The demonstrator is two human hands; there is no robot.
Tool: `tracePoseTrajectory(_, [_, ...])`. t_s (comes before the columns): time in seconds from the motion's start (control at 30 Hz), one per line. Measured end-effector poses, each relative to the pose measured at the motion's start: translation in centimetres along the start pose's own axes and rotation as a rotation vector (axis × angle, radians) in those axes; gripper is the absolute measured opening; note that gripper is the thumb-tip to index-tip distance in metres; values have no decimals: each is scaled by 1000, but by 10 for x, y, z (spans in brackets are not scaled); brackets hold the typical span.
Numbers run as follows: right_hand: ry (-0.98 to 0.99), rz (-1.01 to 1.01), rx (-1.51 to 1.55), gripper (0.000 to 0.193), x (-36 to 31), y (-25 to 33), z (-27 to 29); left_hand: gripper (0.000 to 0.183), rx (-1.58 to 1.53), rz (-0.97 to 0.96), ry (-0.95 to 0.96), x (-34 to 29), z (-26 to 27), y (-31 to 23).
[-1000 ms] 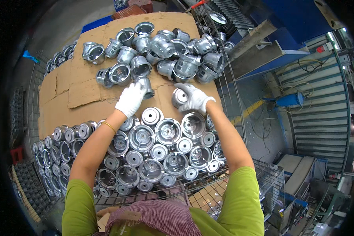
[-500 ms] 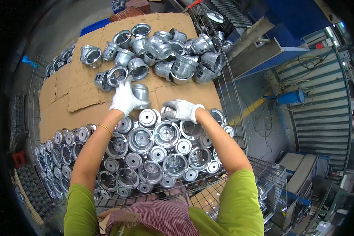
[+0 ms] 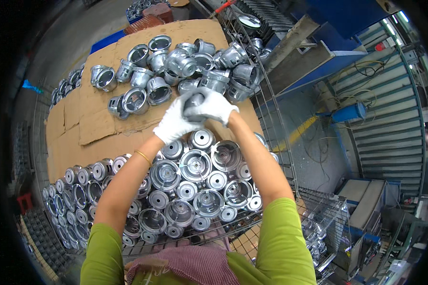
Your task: The person arranges metal components in rows on a cardboard layer inside a wire container, covers the layer with cardboard sheets, and places more metal components on top of the cardboard.
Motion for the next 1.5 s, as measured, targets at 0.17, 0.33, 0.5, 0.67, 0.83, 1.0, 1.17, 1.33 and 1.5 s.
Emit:
tracePoseTrajectory(0.17, [-95, 107, -540, 71, -13, -49, 47, 70, 206, 123, 377, -12, -44, 18])
tracePoseTrajectory(0.33, [15, 130, -563, 54, -20, -87, 27, 64, 171, 155, 681, -40, -80, 22])
tracePoseTrajectory(0.5, [230, 195, -579, 44, -30, -108, 3, 71, 268, 162, 900, -42, -89, 10])
tracePoseTrajectory(0.67, [240, 147, -612, 41, -50, -100, 3, 75, 350, 137, 941, -45, -94, 1])
tracePoseTrajectory(0.83, [133, 149, -516, 50, -49, -91, 26, 79, 370, 114, 1020, -38, -92, -1])
tracePoseTrajectory(1.0, [-605, 256, -530, 40, -29, -63, 131, 52, 343, -61, 36, 66, -37, -45])
tracePoseTrajectory(1.17, [-427, 43, -641, 39, 17, -87, 95, 40, 483, -173, 99, 100, -56, -29])
tracePoseTrajectory(1.33, [-370, 43, -560, 32, 31, -82, 120, 32, 372, -116, 86, 88, -38, -11])
tracePoseTrajectory(1.5, [-390, -67, -268, 42, -5, -83, 173, 28, 180, -107, -150, 72, 34, -27])
Point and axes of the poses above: each hand's wrist, its own x-axis towards the middle knuckle, its own z-axis out of the back of the hand, y = z × x, the point moved 9 cm from there along x, towards the middle knuckle, and after that the axes turned 13 degrees about -y, right-handed, at the moved point
